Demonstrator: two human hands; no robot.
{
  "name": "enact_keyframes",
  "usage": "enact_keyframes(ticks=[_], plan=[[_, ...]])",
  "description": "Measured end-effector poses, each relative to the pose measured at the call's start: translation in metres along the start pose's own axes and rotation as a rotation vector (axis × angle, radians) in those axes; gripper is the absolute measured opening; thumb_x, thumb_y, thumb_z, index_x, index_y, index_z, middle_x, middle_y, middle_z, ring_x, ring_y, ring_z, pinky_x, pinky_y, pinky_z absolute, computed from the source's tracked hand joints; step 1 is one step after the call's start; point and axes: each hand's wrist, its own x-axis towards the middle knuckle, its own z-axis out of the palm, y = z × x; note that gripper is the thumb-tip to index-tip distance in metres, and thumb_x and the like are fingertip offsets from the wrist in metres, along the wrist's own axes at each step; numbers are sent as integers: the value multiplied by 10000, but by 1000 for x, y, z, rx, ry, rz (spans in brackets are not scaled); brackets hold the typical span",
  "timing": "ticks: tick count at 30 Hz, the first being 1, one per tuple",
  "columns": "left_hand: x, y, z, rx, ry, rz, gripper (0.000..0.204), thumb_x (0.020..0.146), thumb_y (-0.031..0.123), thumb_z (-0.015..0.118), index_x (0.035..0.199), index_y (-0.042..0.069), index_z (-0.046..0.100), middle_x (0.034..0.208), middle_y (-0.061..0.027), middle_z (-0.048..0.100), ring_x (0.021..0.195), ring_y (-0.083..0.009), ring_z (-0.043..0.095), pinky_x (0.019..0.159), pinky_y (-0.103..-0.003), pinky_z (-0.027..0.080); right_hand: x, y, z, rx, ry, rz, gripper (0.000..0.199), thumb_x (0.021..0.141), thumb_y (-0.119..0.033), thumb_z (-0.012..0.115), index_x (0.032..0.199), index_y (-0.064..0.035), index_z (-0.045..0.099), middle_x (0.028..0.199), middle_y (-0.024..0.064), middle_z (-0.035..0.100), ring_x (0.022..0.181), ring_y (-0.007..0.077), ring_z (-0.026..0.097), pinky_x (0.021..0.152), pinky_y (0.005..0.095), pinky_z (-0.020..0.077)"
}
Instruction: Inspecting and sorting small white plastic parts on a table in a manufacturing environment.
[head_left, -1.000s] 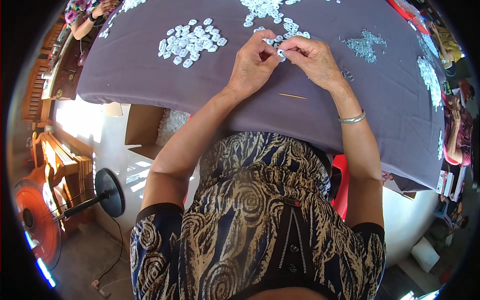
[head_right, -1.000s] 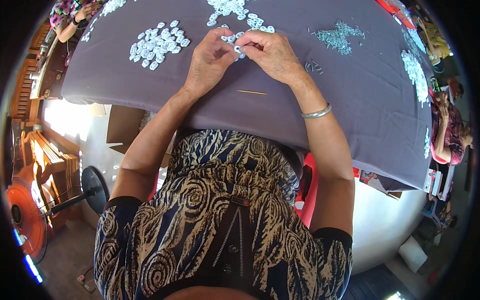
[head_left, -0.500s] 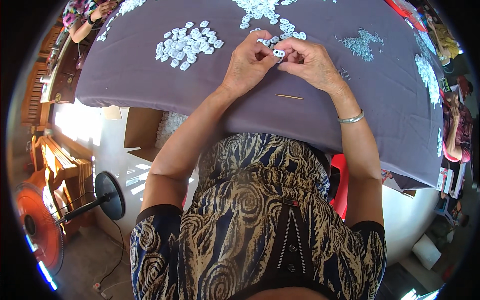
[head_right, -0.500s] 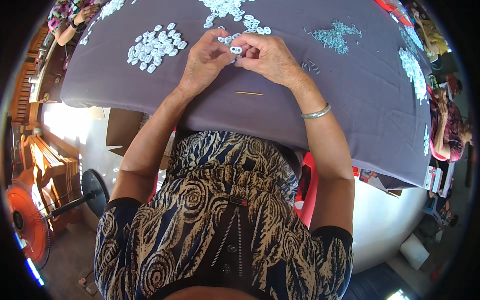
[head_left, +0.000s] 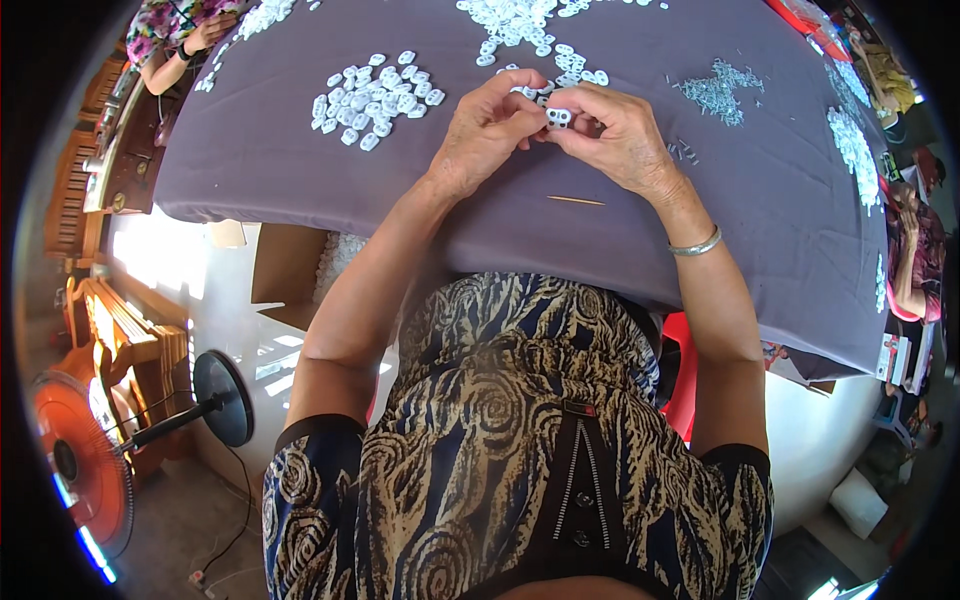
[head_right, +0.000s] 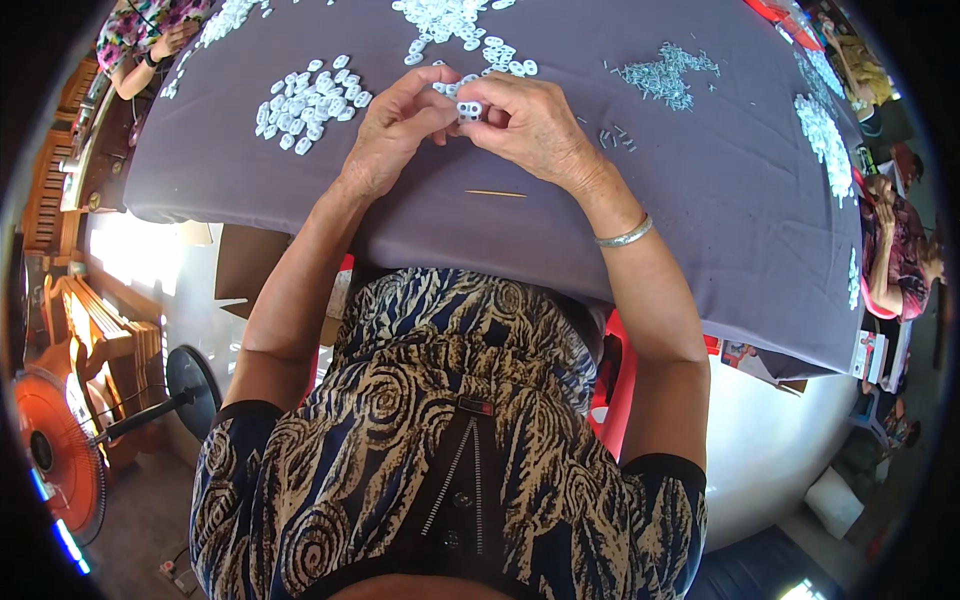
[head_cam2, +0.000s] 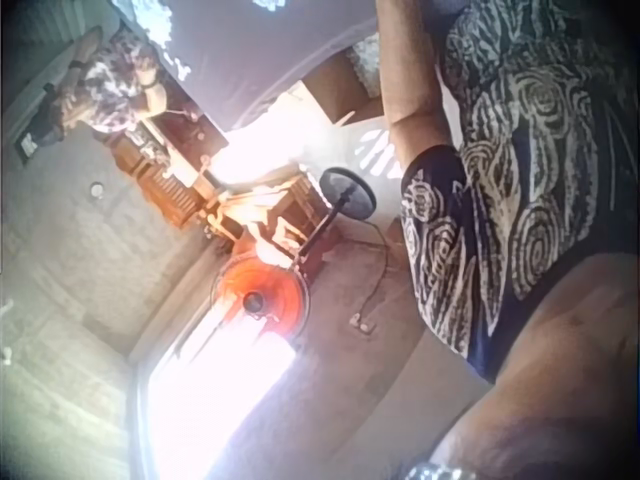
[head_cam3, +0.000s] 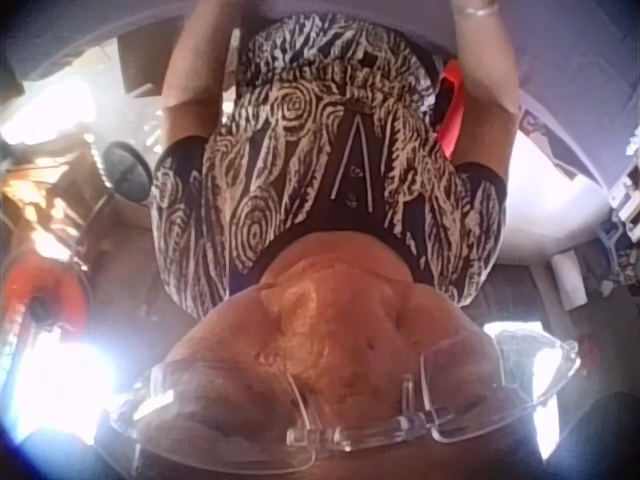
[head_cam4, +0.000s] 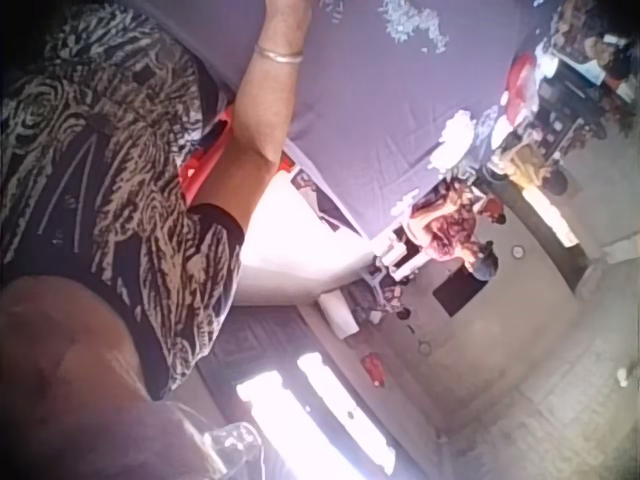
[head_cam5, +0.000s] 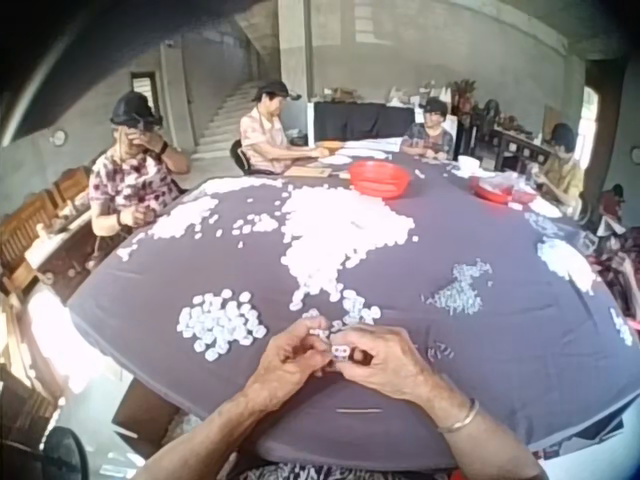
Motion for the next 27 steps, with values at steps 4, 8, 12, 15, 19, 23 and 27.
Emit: enact_keyframes(ticks=[4,8,12,15,19,23,27], plan=[[-1,1,2,-50,8,9,321,856,48,659,1159,45,551,785,-9,632,687,-70,543,624,-218,445,0,1,-1,-62,13,-41,240,725,6,737,940,-44,641,763,1,587,598,73,512,536,230,435],[4,-4,6,88,54,14,348,859,88,673,1184,54,555,774,3,619,676,-82,519,632,-220,419,3,8,1,-50,13,-75,237,726,-2,739,938,-50,646,774,5,589,591,80,514,535,237,440],[10,-8,11,45,69,116,351,863,70,661,1191,36,539,762,-5,621,665,-75,516,616,-222,426,5,8,-2,-106,3,-63,274,732,-35,747,979,-52,630,790,18,575,587,91,512,544,247,444],[9,-8,14,-73,115,40,367,836,26,679,1167,-3,522,719,7,586,655,-46,514,571,-200,429,6,-2,-3,-130,11,-109,338,727,-70,759,1029,-59,608,833,44,565,611,127,537,557,287,459],[1,-7,14,-50,71,23,358,880,9,608,1225,23,513,770,1,590,715,-66,536,638,-208,442,4,-7,-8,-360,-79,-133,319,769,-166,722,1027,-82,554,913,99,569,736,305,617,618,390,518],[-6,-8,13,-67,8,-17,320,896,3,585,1210,44,543,777,20,571,733,-55,536,655,-209,453,-4,-3,-1,-502,-140,-190,342,832,-311,669,1005,-38,555,967,137,617,766,294,653,625,395,562],[-8,-11,12,-256,-36,-89,260,893,9,583,1150,48,597,772,36,562,733,-54,550,654,-218,466,-4,-7,4,-506,-306,17,323,854,-293,639,992,-13,558,980,160,624,815,340,641,691,419,539]])
